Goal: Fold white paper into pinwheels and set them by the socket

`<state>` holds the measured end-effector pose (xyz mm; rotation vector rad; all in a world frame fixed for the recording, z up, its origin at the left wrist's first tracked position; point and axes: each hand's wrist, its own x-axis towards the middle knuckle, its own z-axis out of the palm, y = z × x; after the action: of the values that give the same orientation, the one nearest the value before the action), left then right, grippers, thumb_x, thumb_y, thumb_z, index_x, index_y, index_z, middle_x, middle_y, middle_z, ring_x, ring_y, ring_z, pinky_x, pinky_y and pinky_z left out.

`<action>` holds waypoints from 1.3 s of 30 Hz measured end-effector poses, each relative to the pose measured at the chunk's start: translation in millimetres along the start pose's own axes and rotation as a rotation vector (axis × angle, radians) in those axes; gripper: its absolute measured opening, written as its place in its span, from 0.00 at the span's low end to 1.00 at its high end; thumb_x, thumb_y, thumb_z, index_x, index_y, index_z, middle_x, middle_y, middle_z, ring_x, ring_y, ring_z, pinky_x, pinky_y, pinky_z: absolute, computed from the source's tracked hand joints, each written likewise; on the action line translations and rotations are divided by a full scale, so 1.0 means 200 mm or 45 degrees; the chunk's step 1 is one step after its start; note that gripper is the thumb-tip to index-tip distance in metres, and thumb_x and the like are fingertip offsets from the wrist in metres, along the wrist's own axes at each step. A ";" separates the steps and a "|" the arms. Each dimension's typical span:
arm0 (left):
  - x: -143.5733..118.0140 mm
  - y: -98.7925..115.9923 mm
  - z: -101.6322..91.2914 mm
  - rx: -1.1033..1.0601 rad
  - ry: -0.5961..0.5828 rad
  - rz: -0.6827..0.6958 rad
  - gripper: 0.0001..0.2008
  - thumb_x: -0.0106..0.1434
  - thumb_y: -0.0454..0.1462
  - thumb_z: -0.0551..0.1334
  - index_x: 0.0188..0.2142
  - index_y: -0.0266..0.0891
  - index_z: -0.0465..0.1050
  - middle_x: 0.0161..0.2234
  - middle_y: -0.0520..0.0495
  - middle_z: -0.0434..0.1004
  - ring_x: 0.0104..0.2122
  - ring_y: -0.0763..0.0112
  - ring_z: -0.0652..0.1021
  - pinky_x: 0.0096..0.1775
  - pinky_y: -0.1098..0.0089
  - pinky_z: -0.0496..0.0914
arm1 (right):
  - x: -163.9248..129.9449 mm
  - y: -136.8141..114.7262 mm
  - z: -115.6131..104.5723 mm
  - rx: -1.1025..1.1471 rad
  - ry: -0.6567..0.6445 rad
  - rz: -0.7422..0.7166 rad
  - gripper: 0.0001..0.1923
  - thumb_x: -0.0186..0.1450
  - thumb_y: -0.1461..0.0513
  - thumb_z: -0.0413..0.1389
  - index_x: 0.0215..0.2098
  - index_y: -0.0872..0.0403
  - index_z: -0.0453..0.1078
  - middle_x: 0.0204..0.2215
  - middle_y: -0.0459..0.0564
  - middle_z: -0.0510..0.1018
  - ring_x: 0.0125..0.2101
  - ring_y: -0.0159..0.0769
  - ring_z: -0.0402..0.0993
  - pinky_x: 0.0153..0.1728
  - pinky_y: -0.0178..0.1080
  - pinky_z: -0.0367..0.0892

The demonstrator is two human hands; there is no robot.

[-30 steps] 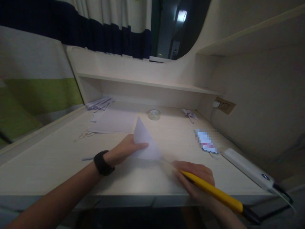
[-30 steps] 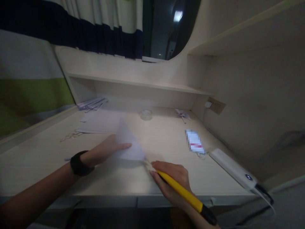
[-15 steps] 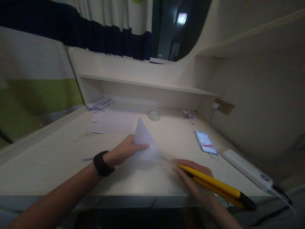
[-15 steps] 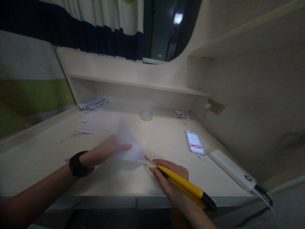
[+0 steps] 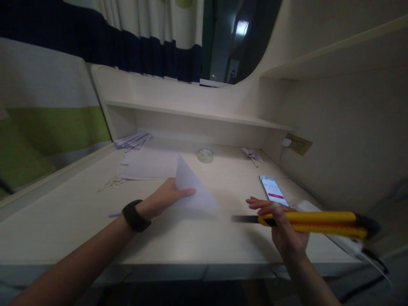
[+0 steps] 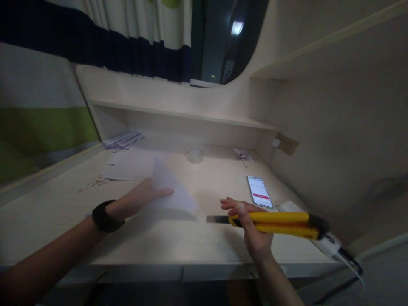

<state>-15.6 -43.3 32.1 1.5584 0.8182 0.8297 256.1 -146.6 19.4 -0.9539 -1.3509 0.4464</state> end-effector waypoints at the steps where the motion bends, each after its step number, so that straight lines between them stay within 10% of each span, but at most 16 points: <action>1: 0.00 0.00 0.00 -0.011 0.004 0.015 0.14 0.55 0.42 0.65 0.36 0.32 0.74 0.36 0.40 0.78 0.32 0.63 0.76 0.34 0.66 0.70 | 0.03 0.00 0.00 0.039 -0.024 0.025 0.18 0.64 0.53 0.53 0.21 0.53 0.72 0.29 0.52 0.80 0.38 0.46 0.77 0.47 0.51 0.69; 8: 0.10 0.01 0.02 -0.170 0.082 0.126 0.17 0.55 0.42 0.65 0.41 0.33 0.73 0.40 0.40 0.78 0.34 0.64 0.77 0.37 0.65 0.71 | 0.35 -0.02 0.07 -0.045 -0.399 0.510 0.22 0.60 0.49 0.55 0.42 0.58 0.72 0.34 0.57 0.80 0.11 0.26 0.67 0.26 0.41 0.75; 16: 0.22 0.05 0.07 -0.528 0.269 0.215 0.18 0.53 0.40 0.68 0.42 0.34 0.72 0.46 0.40 0.76 0.41 0.63 0.77 0.43 0.65 0.71 | 0.57 0.02 0.21 -0.233 -0.697 0.515 0.16 0.55 0.53 0.62 0.30 0.59 0.74 0.28 0.55 0.80 0.24 0.32 0.74 0.23 0.33 0.72; 31: 0.27 -0.13 0.15 -0.759 0.213 0.071 0.16 0.56 0.39 0.66 0.41 0.32 0.71 0.42 0.38 0.77 0.33 0.67 0.77 0.35 0.64 0.74 | 0.56 0.19 0.21 -0.077 -0.501 0.672 0.14 0.57 0.56 0.58 0.31 0.60 0.70 0.29 0.56 0.80 0.10 0.19 0.52 0.22 0.35 0.72; 39: 0.27 -0.19 0.13 -0.504 0.097 -0.072 0.21 0.54 0.41 0.67 0.46 0.33 0.71 0.46 0.35 0.74 0.37 0.62 0.78 0.38 0.60 0.73 | 0.57 0.26 0.15 -0.227 -0.586 0.734 0.11 0.56 0.60 0.60 0.31 0.62 0.70 0.27 0.55 0.79 0.11 0.19 0.57 0.22 0.32 0.70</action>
<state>32.4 -6.3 -4.8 1.1563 0.6986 0.9494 264.5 -20.9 46.6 -1.4570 -1.5283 1.0454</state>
